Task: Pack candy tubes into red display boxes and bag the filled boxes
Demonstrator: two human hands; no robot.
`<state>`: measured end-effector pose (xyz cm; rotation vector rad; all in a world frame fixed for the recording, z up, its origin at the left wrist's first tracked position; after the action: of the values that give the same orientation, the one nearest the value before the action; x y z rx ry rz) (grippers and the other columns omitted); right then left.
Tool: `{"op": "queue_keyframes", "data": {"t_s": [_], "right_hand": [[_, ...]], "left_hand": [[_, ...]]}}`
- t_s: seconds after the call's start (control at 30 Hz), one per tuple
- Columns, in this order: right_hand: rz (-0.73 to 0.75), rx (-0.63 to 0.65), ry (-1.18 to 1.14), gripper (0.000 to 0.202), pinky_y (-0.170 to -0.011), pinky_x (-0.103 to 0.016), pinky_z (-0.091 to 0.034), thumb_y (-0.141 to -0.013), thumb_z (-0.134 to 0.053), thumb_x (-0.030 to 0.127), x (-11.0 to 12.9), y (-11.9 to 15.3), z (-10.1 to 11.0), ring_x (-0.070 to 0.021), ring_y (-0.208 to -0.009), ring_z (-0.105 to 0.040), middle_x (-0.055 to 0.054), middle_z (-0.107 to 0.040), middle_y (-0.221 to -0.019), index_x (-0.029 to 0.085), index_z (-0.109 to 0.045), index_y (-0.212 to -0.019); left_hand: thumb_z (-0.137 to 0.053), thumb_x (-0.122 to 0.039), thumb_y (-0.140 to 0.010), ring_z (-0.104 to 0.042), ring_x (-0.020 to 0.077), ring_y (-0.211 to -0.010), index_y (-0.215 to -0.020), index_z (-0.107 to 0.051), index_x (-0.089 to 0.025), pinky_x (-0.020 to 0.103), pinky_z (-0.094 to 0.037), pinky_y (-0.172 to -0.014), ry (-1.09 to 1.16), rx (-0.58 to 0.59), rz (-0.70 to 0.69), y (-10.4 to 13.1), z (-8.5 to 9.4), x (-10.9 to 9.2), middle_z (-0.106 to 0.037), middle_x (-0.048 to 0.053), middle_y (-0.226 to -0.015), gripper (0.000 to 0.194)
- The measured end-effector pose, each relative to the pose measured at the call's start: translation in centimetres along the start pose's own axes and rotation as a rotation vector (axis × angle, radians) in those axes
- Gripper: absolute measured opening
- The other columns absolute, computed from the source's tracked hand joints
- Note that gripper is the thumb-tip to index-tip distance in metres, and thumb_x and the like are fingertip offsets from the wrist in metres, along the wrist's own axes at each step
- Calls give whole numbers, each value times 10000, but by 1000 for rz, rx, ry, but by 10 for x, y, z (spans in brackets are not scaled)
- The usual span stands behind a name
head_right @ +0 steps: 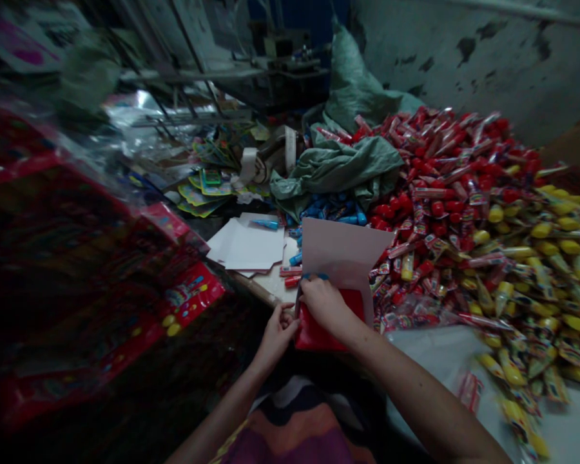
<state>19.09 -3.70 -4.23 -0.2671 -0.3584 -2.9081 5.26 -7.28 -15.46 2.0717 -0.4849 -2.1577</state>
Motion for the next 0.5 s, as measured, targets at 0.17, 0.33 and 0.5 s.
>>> {"op": "queue_keyframes", "data": {"t_s": [0.17, 0.33, 0.5], "right_hand": [[10, -3, 102, 183, -730, -293, -513, -916, -485, 161, 9, 0, -14, -249, -884, -670, -128, -662, -1029, 131, -627, -1028], [-31, 11, 96, 214, -716, -280, -523, -929, -462, 177, 12, 4, -21, -226, -858, -683, -120, -661, -1049, 155, -626, -1064], [-48, -330, -203, 409, -843, -312, -536, -922, -515, 257, -4, 52, -35, -212, -1062, -629, -86, -466, -1426, 232, -488, -1330]], "left_hand": [[-651, -287, -661, -431, 73, -485, -1014, -501, -176, 192, -332, -494, 46, 51, 13, -3, 0, 1, -443, -104, -584, 400], [-668, -300, -652, -436, 74, -487, -996, -512, -169, 191, -345, -501, -5, 88, -43, -6, -2, -1, -445, -103, -570, 400], [-670, -338, -675, -460, 92, -491, -1031, -513, -162, 206, -369, -498, -78, 117, -97, -14, -3, -7, -466, -91, -573, 427]]}}
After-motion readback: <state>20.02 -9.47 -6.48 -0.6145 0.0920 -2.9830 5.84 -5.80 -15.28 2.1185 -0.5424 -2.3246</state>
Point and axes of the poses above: each hand's wrist, its own y-axis away from the middle knuckle, its own z-axis out of the back of the hand, x = y × z, the point moved 2 cm from there along -y, towards the middle knuckle
